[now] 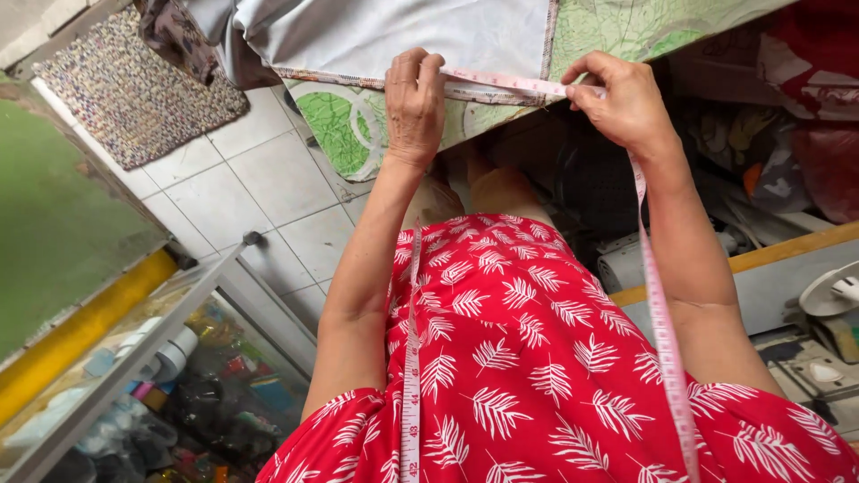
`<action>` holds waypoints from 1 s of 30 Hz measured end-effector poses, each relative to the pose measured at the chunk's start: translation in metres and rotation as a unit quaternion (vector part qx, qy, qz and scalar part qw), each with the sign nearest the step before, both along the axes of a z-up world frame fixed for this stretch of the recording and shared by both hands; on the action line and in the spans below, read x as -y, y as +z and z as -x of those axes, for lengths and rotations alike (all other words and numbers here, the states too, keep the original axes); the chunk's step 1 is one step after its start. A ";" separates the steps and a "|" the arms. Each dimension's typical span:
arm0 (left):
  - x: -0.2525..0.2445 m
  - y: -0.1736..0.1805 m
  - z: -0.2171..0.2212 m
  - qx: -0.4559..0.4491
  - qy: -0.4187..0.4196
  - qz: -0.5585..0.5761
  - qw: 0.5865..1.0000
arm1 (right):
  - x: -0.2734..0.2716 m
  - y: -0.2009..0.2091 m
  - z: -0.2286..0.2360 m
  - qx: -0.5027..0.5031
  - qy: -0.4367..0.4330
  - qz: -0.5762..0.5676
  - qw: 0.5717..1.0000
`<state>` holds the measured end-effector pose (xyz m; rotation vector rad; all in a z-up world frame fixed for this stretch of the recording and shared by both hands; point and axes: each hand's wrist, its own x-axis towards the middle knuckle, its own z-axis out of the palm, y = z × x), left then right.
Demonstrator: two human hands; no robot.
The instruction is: The person is using a measuring tape to measure distances on a piece of light-colored fabric and marking it with an orange marking tool.
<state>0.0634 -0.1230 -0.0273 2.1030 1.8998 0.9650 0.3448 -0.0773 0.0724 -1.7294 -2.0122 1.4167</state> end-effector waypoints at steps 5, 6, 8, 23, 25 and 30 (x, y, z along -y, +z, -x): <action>0.009 -0.006 -0.008 -0.063 -0.020 -0.031 0.997 | 0.002 -0.013 -0.022 0.037 -0.011 0.013 0.999; 0.011 -0.004 -0.010 -0.063 -0.017 -0.030 0.997 | 0.001 -0.015 -0.027 0.036 -0.008 0.015 0.999; 0.016 -0.001 -0.013 -0.037 -0.011 -0.030 0.999 | 0.000 -0.020 -0.033 0.032 -0.003 0.001 0.999; 0.074 0.026 -0.073 -0.125 -0.018 0.018 0.992 | 0.014 -0.017 -0.060 -0.003 -0.061 0.051 0.997; 0.080 0.021 -0.077 -0.129 -0.021 0.039 0.991 | 0.015 -0.019 -0.065 -0.004 -0.053 0.045 0.998; 0.084 0.022 -0.084 -0.159 -0.022 0.067 0.985 | 0.018 -0.017 -0.071 -0.006 -0.047 0.038 0.998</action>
